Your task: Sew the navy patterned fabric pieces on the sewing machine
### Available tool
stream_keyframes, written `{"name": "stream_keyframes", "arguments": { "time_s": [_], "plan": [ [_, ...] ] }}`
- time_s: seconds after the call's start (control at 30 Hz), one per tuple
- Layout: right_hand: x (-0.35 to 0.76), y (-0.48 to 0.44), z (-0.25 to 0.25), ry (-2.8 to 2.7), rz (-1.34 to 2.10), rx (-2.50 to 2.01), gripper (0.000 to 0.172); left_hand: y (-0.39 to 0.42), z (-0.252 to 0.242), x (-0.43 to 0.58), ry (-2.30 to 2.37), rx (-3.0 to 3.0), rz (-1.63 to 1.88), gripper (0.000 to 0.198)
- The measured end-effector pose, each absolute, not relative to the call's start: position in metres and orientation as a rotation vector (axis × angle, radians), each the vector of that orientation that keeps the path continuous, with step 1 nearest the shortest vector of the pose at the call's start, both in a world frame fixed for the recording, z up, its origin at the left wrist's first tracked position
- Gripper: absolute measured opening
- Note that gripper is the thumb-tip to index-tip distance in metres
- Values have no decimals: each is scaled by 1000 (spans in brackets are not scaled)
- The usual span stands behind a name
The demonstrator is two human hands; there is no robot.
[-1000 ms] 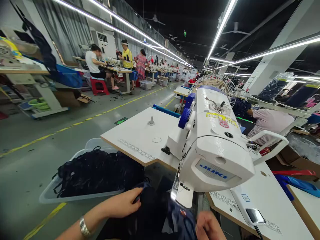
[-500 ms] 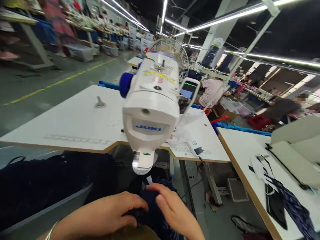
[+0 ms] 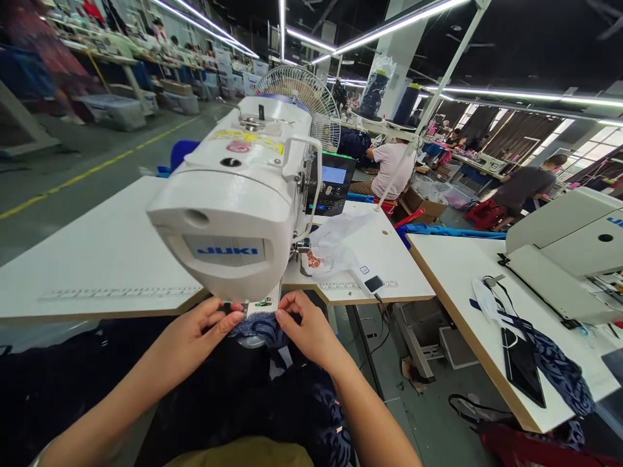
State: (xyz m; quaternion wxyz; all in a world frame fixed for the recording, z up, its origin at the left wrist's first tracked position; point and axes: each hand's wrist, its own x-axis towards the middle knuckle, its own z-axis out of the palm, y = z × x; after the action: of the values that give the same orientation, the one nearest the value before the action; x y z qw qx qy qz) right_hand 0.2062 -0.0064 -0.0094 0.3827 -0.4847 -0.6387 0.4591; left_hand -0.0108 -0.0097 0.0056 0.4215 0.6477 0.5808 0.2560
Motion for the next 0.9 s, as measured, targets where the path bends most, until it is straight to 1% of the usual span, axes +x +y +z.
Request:
{"name": "stream_keyframes", "arguments": {
  "time_s": [0.1, 0.27, 0.4, 0.53, 0.6, 0.67, 0.77, 0.83, 0.9],
  "plan": [
    [207, -6, -11, -1644, 1153, -1248, 10, -7, 4, 3, 1475, 1495, 689, 42],
    [213, -13, -4, -1674, 1202, -1240, 12, -4, 5, 19, 1684, 1577, 651, 32],
    [210, -11, -4, -1652, 1160, -1227, 9, 2, 6, 18, 1652, 1598, 668, 31],
    [203, -2, -10, -1659, 1150, -1216, 9, 7, -2, 8, 1662, 1519, 901, 14],
    [200, 2, -14, -1664, 1121, -1225, 11, 9, -9, 3, 1667, 1480, 1020, 12],
    [198, 6, -19, -1670, 1082, -1248, 13, 10, -15, 0, 1552, 1407, 1057, 19],
    [200, 10, -23, -1692, 1085, -1222, 19, 7, -17, -2, 1232, 1227, 976, 39],
    [206, 17, -24, -1749, 1126, -1176, 22, 4, -15, -1, 1132, 1148, 929, 45],
    [218, 30, -23, -1875, 1035, -1233, 23, 2, -13, 0, 1134, 1122, 930, 48]
  ]
}}
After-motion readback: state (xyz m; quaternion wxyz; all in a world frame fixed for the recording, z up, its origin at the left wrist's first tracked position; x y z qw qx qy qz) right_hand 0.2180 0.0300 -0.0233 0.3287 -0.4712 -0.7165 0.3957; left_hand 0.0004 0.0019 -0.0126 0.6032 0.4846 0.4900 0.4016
